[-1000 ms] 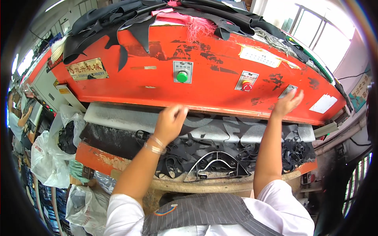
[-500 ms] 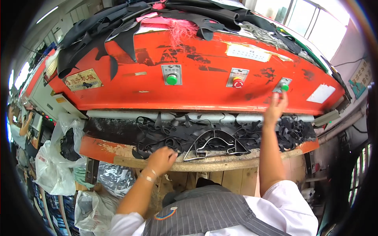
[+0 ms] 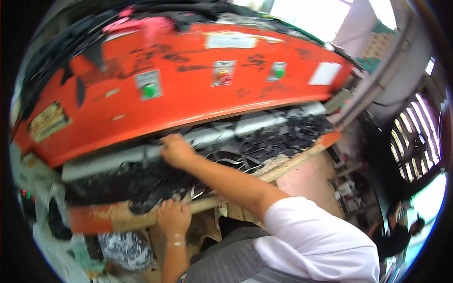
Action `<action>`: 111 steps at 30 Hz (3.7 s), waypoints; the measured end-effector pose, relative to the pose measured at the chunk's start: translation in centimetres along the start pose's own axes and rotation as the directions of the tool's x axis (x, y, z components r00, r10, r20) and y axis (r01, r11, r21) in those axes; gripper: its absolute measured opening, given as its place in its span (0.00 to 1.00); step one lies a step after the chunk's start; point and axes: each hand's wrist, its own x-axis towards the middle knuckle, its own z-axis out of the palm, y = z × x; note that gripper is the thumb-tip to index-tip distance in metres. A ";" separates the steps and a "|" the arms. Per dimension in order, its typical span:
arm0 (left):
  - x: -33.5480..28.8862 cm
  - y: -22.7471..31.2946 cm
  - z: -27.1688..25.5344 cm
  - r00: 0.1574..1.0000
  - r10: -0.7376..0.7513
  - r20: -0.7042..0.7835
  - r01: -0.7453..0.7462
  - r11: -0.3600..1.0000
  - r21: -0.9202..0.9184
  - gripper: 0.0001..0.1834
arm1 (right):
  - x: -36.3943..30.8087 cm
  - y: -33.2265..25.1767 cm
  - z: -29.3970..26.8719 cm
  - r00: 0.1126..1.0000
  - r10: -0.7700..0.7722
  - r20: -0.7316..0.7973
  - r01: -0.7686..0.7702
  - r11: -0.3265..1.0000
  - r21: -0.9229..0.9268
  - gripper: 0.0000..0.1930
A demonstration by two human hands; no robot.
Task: Use a hydraulic press machine to cut shapes from a roll of black material using metal dies and a mallet.
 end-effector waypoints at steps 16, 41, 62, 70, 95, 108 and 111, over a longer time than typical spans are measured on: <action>6.1 1.4 0.8 0.986 0.140 0.086 -0.144 0.989 0.039 0.10 | 12.1 10.8 -0.6 0.881 0.122 0.458 -0.267 0.926 0.268 0.26; -3.6 3.8 2.0 0.718 -0.696 0.029 0.676 0.707 0.209 0.25 | -12.3 40.4 -37.7 0.966 0.229 -0.125 -0.244 0.962 -0.123 0.25; 25.8 2.0 -1.9 0.802 -0.295 -0.520 0.165 0.945 -0.281 0.22 | 0.9 19.4 -38.0 0.952 0.149 -0.268 -0.133 0.988 0.075 0.12; 9.5 18.7 4.7 0.984 -0.162 -0.074 0.105 0.863 -0.494 0.19 | -18.0 20.3 -36.7 0.948 0.125 0.294 -0.134 0.991 0.014 0.15; 16.0 39.7 12.4 0.854 0.219 0.471 0.057 0.862 -0.503 0.09 | -15.8 32.1 -41.8 0.963 0.267 0.046 -0.246 0.932 -0.265 0.32; 25.1 42.7 26.9 0.984 0.176 0.040 -0.139 0.879 -0.456 0.12 | -7.3 46.2 -44.6 0.864 0.481 0.148 -0.495 0.866 0.070 0.30; 25.0 43.6 27.2 0.976 0.213 -0.037 -0.203 0.847 -0.491 0.11 | -10.0 45.9 -43.5 0.963 0.249 0.105 -0.252 0.968 0.020 0.28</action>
